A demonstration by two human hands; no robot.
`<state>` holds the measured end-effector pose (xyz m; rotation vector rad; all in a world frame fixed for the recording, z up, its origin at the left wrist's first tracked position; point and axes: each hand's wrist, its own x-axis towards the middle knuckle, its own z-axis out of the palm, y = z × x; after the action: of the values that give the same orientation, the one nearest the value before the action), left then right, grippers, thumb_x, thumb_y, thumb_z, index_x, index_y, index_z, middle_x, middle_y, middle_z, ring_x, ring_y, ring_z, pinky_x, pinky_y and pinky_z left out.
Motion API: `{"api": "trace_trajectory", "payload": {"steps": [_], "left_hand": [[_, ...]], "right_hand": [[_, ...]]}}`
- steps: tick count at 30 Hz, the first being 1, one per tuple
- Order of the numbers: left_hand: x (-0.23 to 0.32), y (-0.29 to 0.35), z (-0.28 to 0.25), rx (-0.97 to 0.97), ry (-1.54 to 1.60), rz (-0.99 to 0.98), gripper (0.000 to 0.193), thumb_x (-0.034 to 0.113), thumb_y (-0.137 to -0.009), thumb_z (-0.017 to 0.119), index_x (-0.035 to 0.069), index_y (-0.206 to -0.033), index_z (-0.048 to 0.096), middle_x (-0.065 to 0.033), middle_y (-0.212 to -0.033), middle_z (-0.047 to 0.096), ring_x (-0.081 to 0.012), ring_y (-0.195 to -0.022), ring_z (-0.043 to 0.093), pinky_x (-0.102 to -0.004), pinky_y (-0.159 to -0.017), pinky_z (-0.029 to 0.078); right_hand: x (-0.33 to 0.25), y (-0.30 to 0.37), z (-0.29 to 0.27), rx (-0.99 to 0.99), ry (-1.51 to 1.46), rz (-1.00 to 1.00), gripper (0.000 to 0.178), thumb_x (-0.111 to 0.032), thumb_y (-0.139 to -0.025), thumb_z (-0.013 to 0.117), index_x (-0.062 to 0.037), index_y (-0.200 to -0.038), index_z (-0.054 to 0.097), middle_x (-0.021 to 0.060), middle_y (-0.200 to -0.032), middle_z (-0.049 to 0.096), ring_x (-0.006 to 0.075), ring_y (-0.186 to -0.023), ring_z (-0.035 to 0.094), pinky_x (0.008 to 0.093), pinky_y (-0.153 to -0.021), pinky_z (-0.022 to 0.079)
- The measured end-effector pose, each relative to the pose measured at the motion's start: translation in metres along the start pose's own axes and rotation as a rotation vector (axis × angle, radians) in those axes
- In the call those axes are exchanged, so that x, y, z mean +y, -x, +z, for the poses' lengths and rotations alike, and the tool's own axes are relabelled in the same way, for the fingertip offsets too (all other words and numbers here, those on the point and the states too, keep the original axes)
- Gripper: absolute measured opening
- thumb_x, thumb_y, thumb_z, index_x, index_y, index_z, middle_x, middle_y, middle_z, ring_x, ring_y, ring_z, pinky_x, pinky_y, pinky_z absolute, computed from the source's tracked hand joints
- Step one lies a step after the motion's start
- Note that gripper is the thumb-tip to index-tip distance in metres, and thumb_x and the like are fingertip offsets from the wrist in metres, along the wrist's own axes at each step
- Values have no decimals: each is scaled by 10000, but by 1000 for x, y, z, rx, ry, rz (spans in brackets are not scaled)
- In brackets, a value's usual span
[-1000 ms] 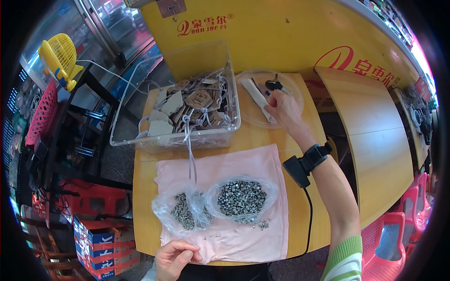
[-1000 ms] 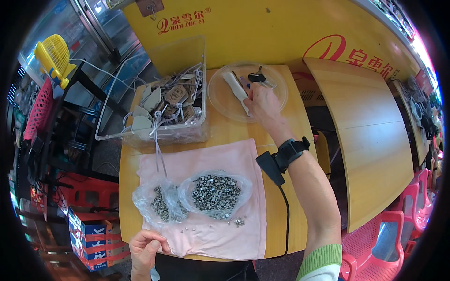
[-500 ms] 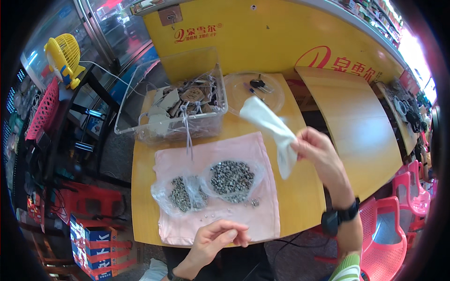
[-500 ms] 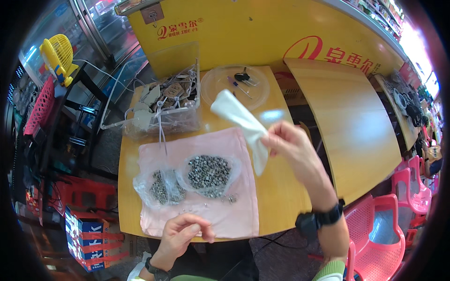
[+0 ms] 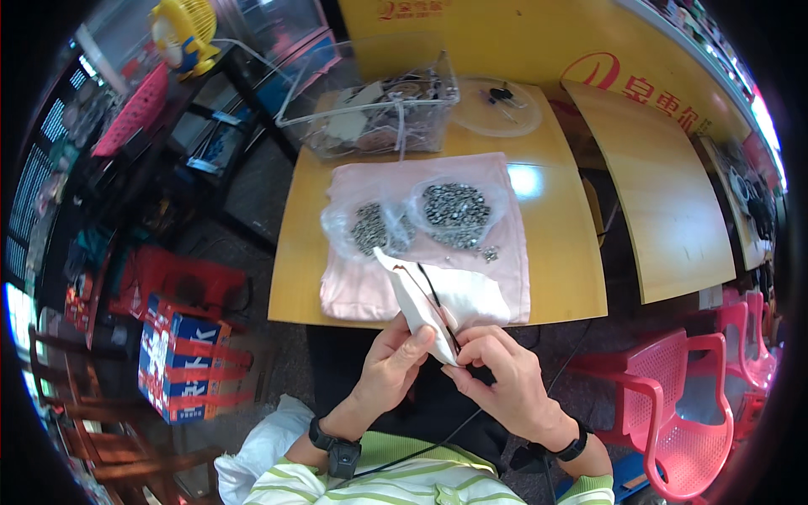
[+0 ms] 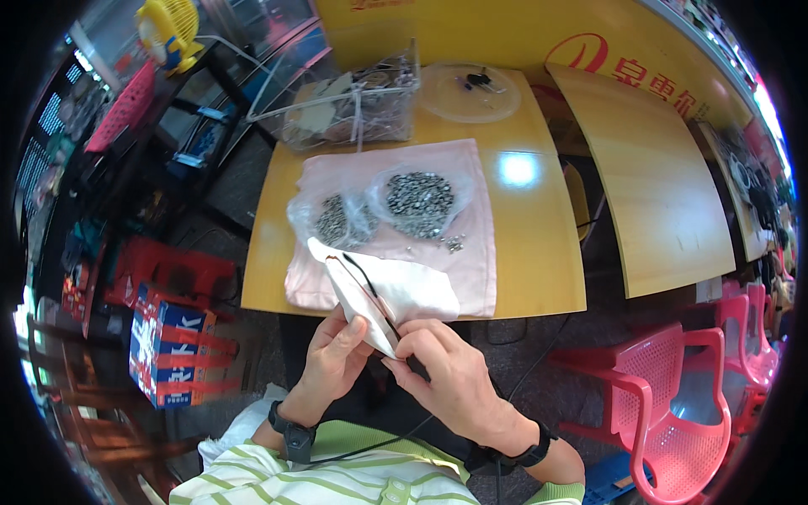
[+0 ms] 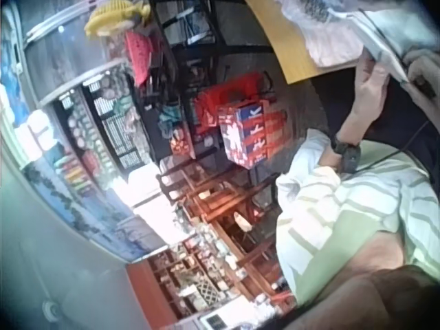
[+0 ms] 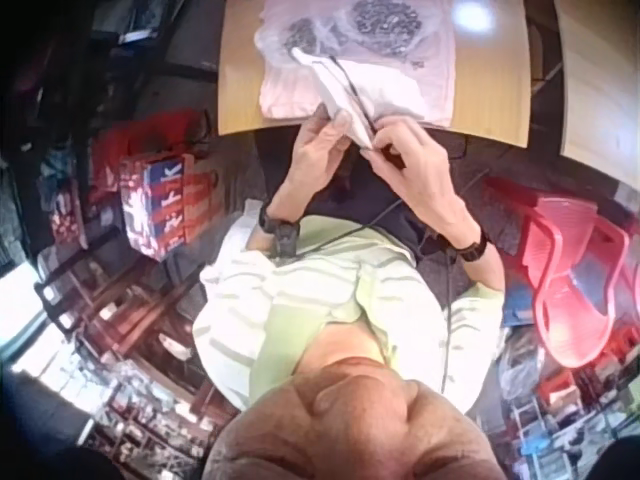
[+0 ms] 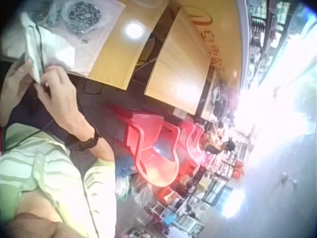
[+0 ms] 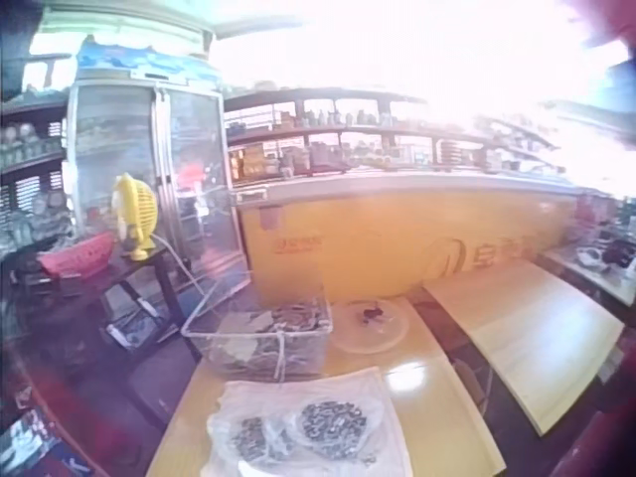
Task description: The recorder sorts small metal pins from plastic bags and then threads a thin wire through a small component.
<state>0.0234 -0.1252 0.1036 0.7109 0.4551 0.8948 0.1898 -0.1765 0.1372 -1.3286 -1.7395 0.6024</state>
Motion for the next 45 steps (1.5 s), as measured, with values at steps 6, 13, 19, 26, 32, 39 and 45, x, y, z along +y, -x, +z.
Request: {"api": "trace_trajectory", "payload": {"steps": [6, 13, 19, 26, 32, 39, 45], "left_hand": [[6, 18, -14, 95, -15, -13, 328, 203, -954, 509, 44, -1237, 463, -44, -1107, 556, -119, -989, 578, -302, -856, 489], [1, 18, -4, 66, 240, -21, 383, -3, -881, 465, 56, -1257, 431, -64, -1085, 565, -157, -1019, 567, -341, -898, 467], [-16, 5, -3, -146, 309, 12, 318, -5, -881, 473, 57, -1192, 449, -65, -1072, 543, -161, -1040, 521, -330, -927, 407], [3, -16, 18, -32, 26, 95, 569, -15, -862, 525, 55, -1380, 299, -66, -1174, 511, -162, -1118, 501, -332, -990, 379], [-3, -32, -6, 70, 56, -37, 604, -20, -844, 597, 47, -1376, 318, -72, -1194, 519, -165, -1127, 510, -317, -977, 408], [3, -36, -24, -67, 8, 24, 332, -11, -807, 666, 45, -1100, 519, -51, -1053, 571, -156, -1002, 574, -325, -905, 462], [2, -37, -9, -45, 500, -33, 223, 75, -844, 657, 84, -1022, 524, -18, -1011, 585, -144, -985, 574, -321, -890, 456]], "right_hand": [[-20, -2, -10, -332, -302, 90, 272, -207, -795, 718, -45, -954, 566, 87, -919, 617, 213, -798, 622, 299, -640, 516], [-30, 4, -29, -263, -92, 153, 197, -109, -831, 653, -28, -994, 580, 97, -804, 627, 176, -655, 629, 281, -569, 501], [-25, -4, -14, -182, -28, 205, 195, -137, -811, 663, -30, -932, 554, 90, -765, 616, 210, -630, 627, 305, -552, 493], [-5, -12, -15, 66, 354, -2, 146, -93, -803, 636, -50, -924, 567, 78, -763, 594, 251, -599, 601, 310, -521, 473], [15, -16, -21, 68, -55, 269, 122, -101, -839, 638, -23, -922, 594, 36, -724, 592, 118, -596, 576, 236, -532, 450], [25, -27, -35, -149, -724, 698, 182, -177, -904, 610, -4, -959, 614, -24, -749, 578, 23, -661, 503, 178, -573, 411], [29, -30, -30, -309, -954, 869, 226, -251, -938, 558, -29, -940, 599, -52, -720, 511, -13, -586, 373, 143, -493, 267]]}}
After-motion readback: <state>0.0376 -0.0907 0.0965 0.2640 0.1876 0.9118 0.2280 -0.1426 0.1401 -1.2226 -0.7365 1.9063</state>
